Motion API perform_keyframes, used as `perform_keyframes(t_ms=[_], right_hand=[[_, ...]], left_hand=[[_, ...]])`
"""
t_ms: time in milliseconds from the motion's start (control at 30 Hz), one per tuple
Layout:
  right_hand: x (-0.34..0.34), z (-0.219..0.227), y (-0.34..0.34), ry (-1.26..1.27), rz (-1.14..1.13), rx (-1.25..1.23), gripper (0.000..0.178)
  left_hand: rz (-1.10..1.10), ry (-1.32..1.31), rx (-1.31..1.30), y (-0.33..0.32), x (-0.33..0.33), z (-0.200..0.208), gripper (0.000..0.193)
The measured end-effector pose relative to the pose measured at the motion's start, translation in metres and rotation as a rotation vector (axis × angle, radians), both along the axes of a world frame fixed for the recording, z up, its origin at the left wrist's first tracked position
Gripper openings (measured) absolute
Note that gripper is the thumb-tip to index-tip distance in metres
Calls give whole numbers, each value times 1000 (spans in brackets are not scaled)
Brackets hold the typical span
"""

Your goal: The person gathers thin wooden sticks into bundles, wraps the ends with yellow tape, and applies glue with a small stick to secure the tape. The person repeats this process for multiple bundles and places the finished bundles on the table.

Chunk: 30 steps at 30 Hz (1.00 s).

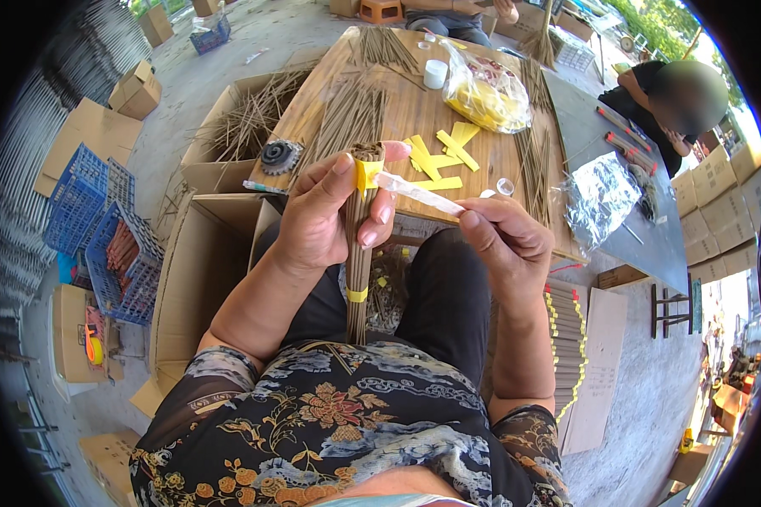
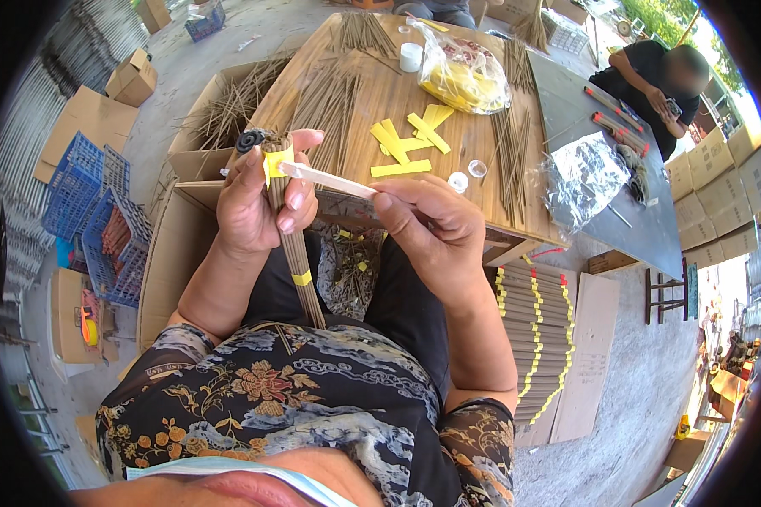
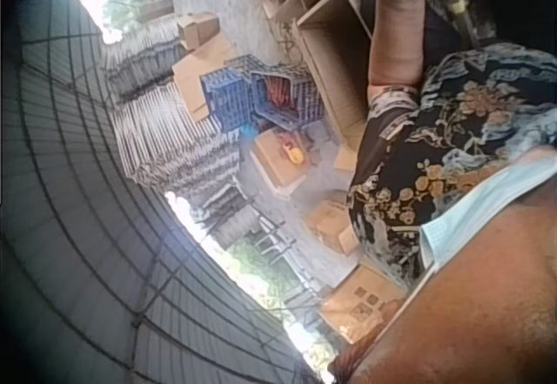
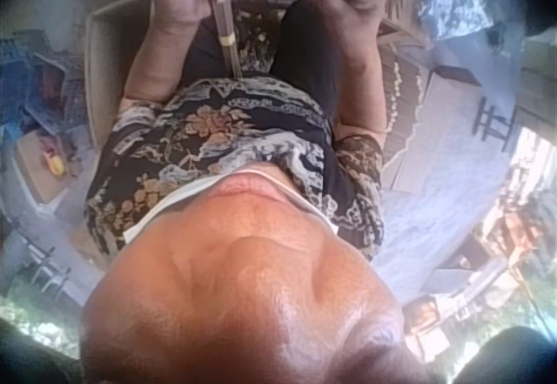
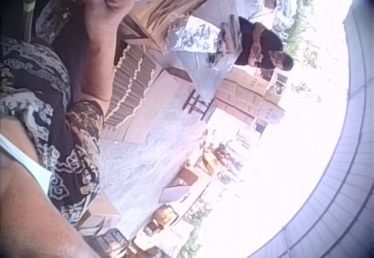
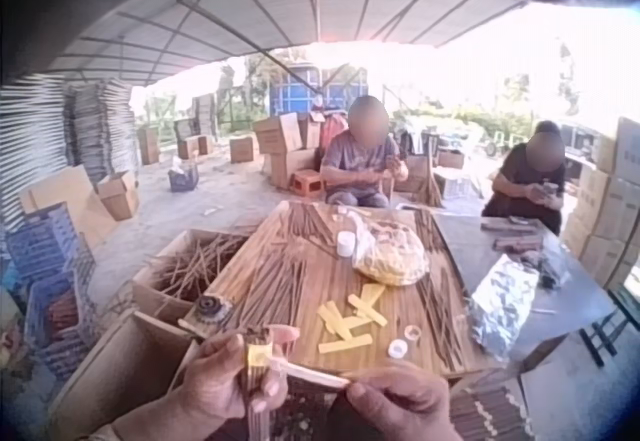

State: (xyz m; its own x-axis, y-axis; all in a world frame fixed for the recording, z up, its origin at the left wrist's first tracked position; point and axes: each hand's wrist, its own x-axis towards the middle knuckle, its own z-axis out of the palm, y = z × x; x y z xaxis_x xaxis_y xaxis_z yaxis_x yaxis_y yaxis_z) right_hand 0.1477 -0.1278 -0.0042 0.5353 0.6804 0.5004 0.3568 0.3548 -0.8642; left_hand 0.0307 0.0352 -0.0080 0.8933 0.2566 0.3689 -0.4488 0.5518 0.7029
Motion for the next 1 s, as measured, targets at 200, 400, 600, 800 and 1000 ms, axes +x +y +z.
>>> perform_keyframes(t_ms=[200, 400, 600, 800, 1000], right_hand=[[7, -5, -3, 99, -3, -48, 11], [9, -8, 3, 67, 18, -8, 11], [16, -13, 6, 82, 10, 27, 11], [22, -17, 4, 80, -1, 66, 12], [27, -24, 9, 9, -7, 109, 18]], left_hand=[[-15, -19, 18, 3, 4, -1, 54], [-15, 3, 17, 1, 10, -3, 53], [-28, 24, 1, 3, 16, -7, 53], [-122, -33, -27, 9, 24, -9, 46], [-137, -15, -58, 10, 30, -12, 45]])
